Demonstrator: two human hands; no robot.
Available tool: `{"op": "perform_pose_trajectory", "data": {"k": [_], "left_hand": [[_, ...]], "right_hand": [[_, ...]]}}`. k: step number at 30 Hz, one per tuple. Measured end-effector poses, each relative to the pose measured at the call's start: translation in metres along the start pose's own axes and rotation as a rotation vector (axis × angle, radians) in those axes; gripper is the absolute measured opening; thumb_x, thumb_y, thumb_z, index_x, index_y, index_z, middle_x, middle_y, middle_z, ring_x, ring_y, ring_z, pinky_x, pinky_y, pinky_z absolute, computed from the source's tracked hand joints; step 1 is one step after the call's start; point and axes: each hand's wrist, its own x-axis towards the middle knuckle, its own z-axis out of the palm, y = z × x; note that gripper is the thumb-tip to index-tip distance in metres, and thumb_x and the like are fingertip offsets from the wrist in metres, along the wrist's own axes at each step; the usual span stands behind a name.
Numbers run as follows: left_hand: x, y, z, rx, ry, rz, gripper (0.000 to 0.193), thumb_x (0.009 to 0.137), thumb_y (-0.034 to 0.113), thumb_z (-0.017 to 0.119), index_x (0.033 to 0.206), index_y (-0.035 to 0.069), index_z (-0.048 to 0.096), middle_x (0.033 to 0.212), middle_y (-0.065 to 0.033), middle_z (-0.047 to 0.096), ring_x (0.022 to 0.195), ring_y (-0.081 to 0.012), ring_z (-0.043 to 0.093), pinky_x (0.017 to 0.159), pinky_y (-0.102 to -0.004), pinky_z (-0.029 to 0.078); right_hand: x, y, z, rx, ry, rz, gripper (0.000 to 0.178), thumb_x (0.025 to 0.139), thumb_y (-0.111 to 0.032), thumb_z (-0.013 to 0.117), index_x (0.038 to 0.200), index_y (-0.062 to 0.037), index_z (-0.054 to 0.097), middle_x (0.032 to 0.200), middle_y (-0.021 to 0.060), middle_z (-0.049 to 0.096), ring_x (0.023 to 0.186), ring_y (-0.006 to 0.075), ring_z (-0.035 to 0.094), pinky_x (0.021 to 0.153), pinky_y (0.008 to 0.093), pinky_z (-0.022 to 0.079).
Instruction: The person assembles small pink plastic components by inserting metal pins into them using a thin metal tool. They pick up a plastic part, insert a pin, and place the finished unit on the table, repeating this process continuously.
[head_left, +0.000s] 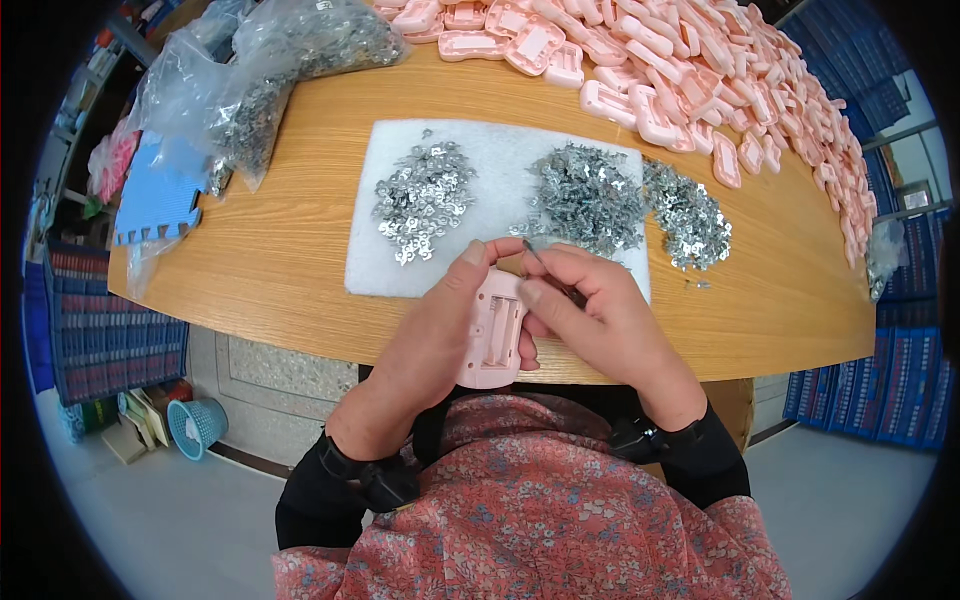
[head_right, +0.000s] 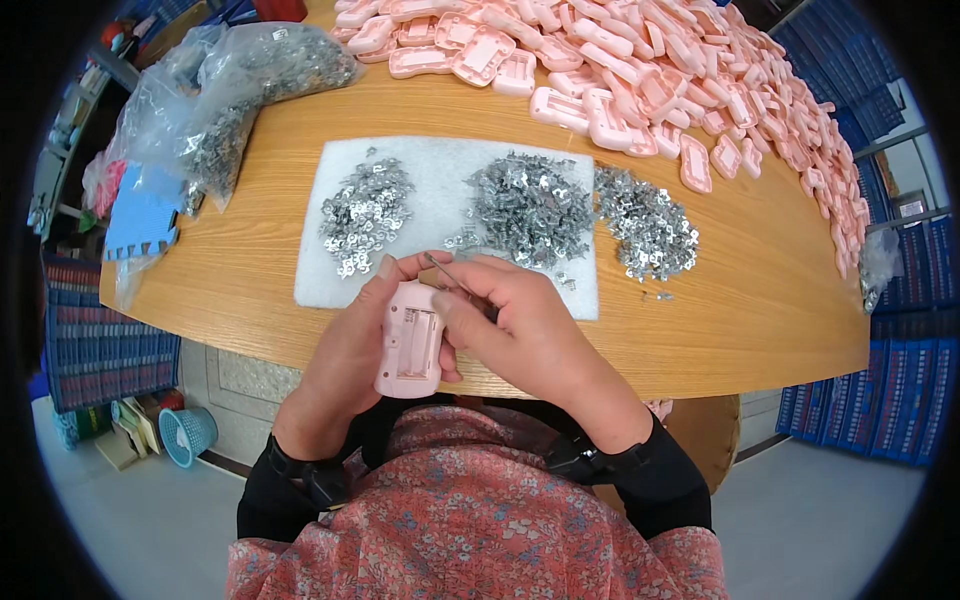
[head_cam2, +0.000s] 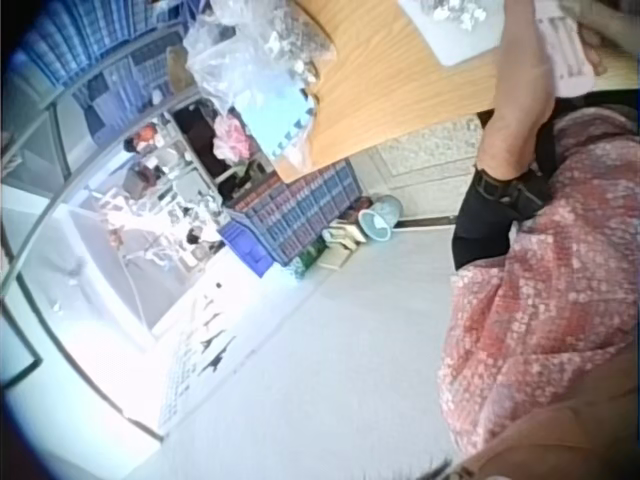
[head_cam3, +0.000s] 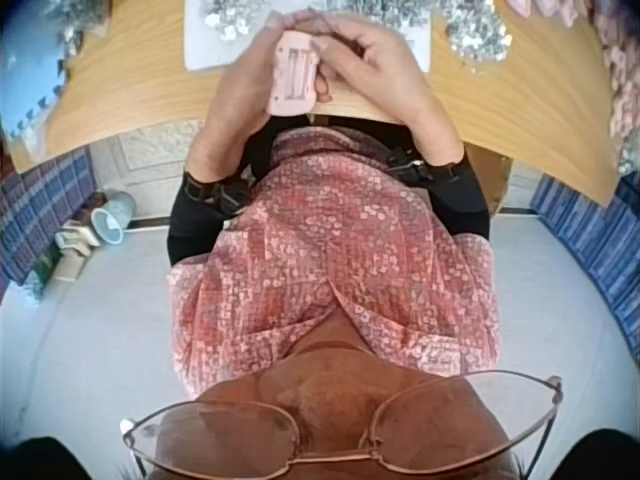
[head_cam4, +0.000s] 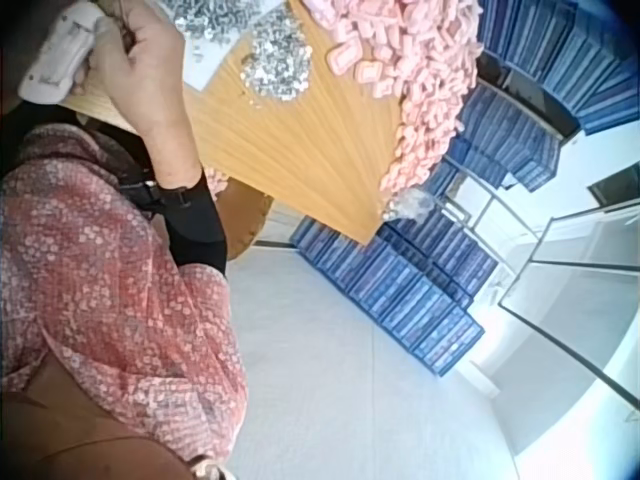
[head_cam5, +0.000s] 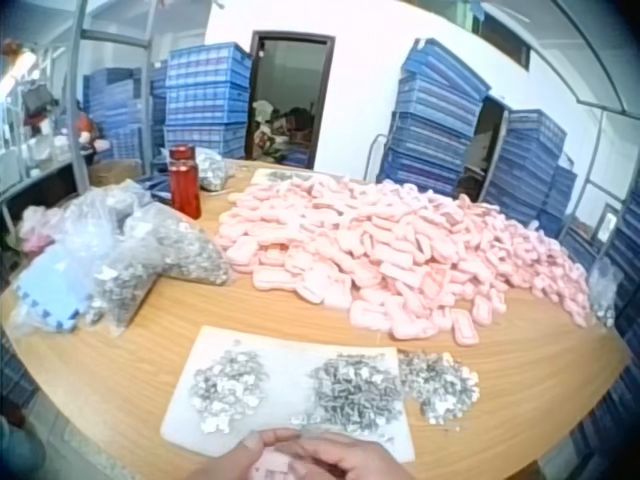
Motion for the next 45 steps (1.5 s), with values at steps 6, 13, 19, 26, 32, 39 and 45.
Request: {"op": "perform_pose_trajectory", "data": {"k": [6, 13, 19, 26, 32, 39, 45], "left_hand": [[-0.002, 0.002, 0.002, 0.041, 0.015, -0.021, 0.059, 0.106, 0.050, 0.026, 0.140, 0.004, 0.038, 0.092, -0.0149, 0.065, 0.068, -0.0243, 0.068, 0.063, -0.0364, 0.059], [-0.003, 0.003, -0.001, 0.043, -0.019, -0.028, 0.057, 0.106, 0.049, 0.027, 0.140, 0.004, 0.039, 0.098, -0.0140, 0.065, 0.073, -0.0237, 0.068, 0.065, -0.0337, 0.058], [-0.005, 0.001, -0.008, 0.352, 0.125, 0.064, 0.045, 0.107, 0.036, 0.036, 0.135, 0.003, 0.049, 0.103, -0.0055, 0.064, 0.089, -0.0126, 0.064, 0.075, -0.0252, 0.054], [-0.010, 0.013, -0.003, 0.476, 0.130, 0.064, 0.036, 0.105, 0.025, 0.045, 0.129, 0.002, 0.057, 0.106, -0.0034, 0.066, 0.088, -0.0078, 0.063, 0.076, -0.0224, 0.052], [-0.011, 0.008, 0.005, 0.647, 0.113, 0.204, 0.030, 0.098, 0.007, 0.055, 0.126, -0.001, 0.058, 0.105, -0.0038, 0.067, 0.085, -0.0080, 0.063, 0.075, -0.0239, 0.054], [-0.008, 0.007, 0.012, 1.175, 0.139, 0.436, 0.029, 0.093, 0.012, 0.060, 0.117, -0.003, 0.059, 0.095, -0.0138, 0.065, 0.078, -0.0165, 0.066, 0.068, -0.0324, 0.052], [-0.008, 0.009, -0.005, 0.555, 0.056, 0.101, 0.026, 0.097, 0.020, 0.052, 0.112, -0.001, 0.058, 0.089, -0.0067, 0.059, 0.071, -0.0158, 0.058, 0.061, -0.0295, 0.047]], "right_hand": [[0.000, 0.000, 0.001, 0.070, -0.074, 0.079, 0.019, 0.097, -0.015, 0.061, 0.107, 0.0015, 0.063, 0.082, 0.0018, 0.059, 0.071, 0.0047, 0.060, 0.061, 0.0212, 0.046], [0.004, 0.003, -0.003, 0.318, -0.057, 0.185, 0.015, 0.098, -0.014, 0.061, 0.105, -0.0014, 0.060, 0.083, -0.0019, 0.062, 0.068, 0.0027, 0.056, 0.058, 0.0193, 0.044], [0.008, 0.014, -0.013, 0.341, -0.094, 0.215, 0.016, 0.097, -0.016, 0.062, 0.108, -0.0043, 0.059, 0.075, -0.0066, 0.052, 0.059, 0.0006, 0.041, 0.050, 0.0172, 0.031], [0.007, 0.012, -0.015, 0.332, -0.080, 0.195, 0.018, 0.097, -0.018, 0.062, 0.108, -0.0045, 0.058, 0.079, -0.0068, 0.054, 0.064, -0.0005, 0.043, 0.053, 0.0177, 0.034], [0.006, 0.014, -0.019, 0.273, -0.101, 0.168, 0.020, 0.096, -0.019, 0.064, 0.109, -0.0043, 0.058, 0.082, -0.0056, 0.056, 0.066, -0.0001, 0.046, 0.055, 0.0175, 0.036], [0.004, 0.015, -0.017, 0.264, -0.057, 0.188, 0.019, 0.097, -0.019, 0.063, 0.108, -0.0046, 0.057, 0.082, -0.0045, 0.057, 0.067, 0.0004, 0.048, 0.056, 0.0175, 0.038], [0.000, 0.003, -0.016, 0.356, -0.026, 0.136, 0.016, 0.097, -0.013, 0.062, 0.110, -0.0035, 0.060, 0.081, -0.0058, 0.056, 0.068, 0.0005, 0.048, 0.058, 0.0178, 0.040]]}}
